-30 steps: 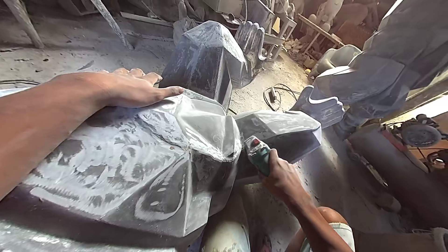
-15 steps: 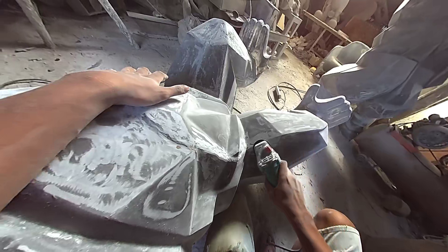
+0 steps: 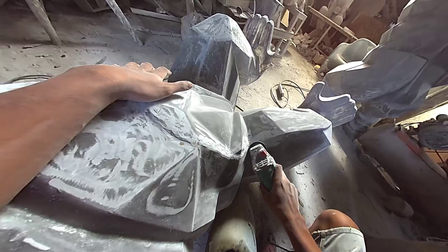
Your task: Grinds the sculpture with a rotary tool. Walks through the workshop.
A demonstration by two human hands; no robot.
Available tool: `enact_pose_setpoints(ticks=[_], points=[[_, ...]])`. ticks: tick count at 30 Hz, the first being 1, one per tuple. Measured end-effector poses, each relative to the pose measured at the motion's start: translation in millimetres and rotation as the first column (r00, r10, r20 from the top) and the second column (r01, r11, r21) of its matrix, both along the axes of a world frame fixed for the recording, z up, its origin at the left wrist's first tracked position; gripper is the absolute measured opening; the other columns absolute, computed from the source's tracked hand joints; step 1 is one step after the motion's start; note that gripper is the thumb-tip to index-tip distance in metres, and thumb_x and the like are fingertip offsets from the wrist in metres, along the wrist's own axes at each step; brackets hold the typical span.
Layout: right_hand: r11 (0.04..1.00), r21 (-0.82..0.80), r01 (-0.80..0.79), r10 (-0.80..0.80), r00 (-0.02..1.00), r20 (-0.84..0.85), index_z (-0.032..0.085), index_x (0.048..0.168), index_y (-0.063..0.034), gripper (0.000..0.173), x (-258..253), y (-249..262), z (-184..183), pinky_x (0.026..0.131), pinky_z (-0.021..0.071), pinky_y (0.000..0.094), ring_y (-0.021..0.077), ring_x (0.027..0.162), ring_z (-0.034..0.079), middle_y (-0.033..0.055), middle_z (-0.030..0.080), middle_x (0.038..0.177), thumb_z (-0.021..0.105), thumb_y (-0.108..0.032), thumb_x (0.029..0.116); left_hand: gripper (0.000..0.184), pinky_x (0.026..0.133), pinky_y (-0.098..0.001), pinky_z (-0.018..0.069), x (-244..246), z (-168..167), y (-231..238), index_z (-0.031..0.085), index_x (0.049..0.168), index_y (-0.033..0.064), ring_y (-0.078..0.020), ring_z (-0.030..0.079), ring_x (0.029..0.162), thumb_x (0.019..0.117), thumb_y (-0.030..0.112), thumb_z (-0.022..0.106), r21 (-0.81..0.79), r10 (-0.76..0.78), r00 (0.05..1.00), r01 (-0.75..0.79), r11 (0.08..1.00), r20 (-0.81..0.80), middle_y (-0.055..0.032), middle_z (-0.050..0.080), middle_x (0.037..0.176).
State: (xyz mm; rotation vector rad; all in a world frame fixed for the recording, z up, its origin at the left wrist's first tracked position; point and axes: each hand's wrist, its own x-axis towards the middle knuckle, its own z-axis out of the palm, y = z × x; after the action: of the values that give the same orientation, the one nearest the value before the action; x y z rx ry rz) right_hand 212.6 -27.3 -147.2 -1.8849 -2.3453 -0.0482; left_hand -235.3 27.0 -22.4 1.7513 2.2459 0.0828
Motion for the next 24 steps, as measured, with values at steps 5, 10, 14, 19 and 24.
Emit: enact_pose_setpoints(ticks=[5,10,14,19,24], points=[[0.999,-0.005,0.046,-0.046,0.999,-0.014,0.058,0.133,-0.0116,0.063,7,1,5,0.064,0.0610,0.0472,0.0232,0.077,0.074,0.0050,0.074,0.101,0.074,-0.043,0.0805,0.110,0.106,-0.0774,0.0327,0,1,-1,0.040,0.156,0.0092,-0.0544,0.041,0.140,0.0871,0.091,0.015,0.007,-0.002,1.000,0.002,1.000,0.008,-0.0286,0.046,0.152],[0.986,0.102,0.133,-0.128,0.990,-0.057,0.056,0.132,-0.0066,0.064,35,20,36,0.065,0.0580,0.0562,0.0329,0.078,0.073,0.0125,0.072,0.089,0.075,-0.044,0.0845,0.102,0.104,-0.0770,0.0333,3,3,-2,0.044,0.152,0.0071,-0.0559,0.042,0.138,0.0924,0.086,0.017,0.006,-0.020,1.000,0.020,1.000,0.000,-0.0315,0.048,0.147],[0.986,0.114,0.123,-0.117,0.991,-0.059,0.053,0.133,-0.0069,0.066,43,27,42,0.066,0.0582,0.0550,0.0323,0.079,0.073,0.0120,0.072,0.089,0.076,-0.046,0.0843,0.096,0.106,-0.0765,0.0320,-1,0,1,0.045,0.152,0.0091,-0.0545,0.041,0.139,0.0960,0.081,0.015,-0.011,-0.069,0.997,0.069,0.998,-0.039,-0.0275,0.047,0.150],[0.997,-0.066,-0.031,0.034,0.998,0.051,0.057,0.133,-0.0125,0.063,17,13,17,0.066,0.0605,0.0491,0.0246,0.079,0.073,0.0059,0.073,0.100,0.071,-0.048,0.0831,0.100,0.105,-0.0763,0.0328,0,3,1,0.043,0.153,0.0077,-0.0540,0.042,0.139,0.0946,0.083,0.013,-0.009,-0.048,0.999,0.048,0.999,-0.026,-0.0286,0.048,0.149],[1.000,-0.005,-0.029,0.030,0.999,0.031,0.059,0.129,-0.0126,0.059,22,22,20,0.065,0.0598,0.0494,0.0250,0.077,0.073,0.0059,0.073,0.095,0.071,-0.048,0.0839,0.104,0.106,-0.0762,0.0337,-8,-3,4,0.045,0.152,0.0086,-0.0532,0.043,0.139,0.0908,0.087,0.014,0.017,-0.043,0.999,0.044,0.999,-0.021,-0.0278,0.049,0.148]])
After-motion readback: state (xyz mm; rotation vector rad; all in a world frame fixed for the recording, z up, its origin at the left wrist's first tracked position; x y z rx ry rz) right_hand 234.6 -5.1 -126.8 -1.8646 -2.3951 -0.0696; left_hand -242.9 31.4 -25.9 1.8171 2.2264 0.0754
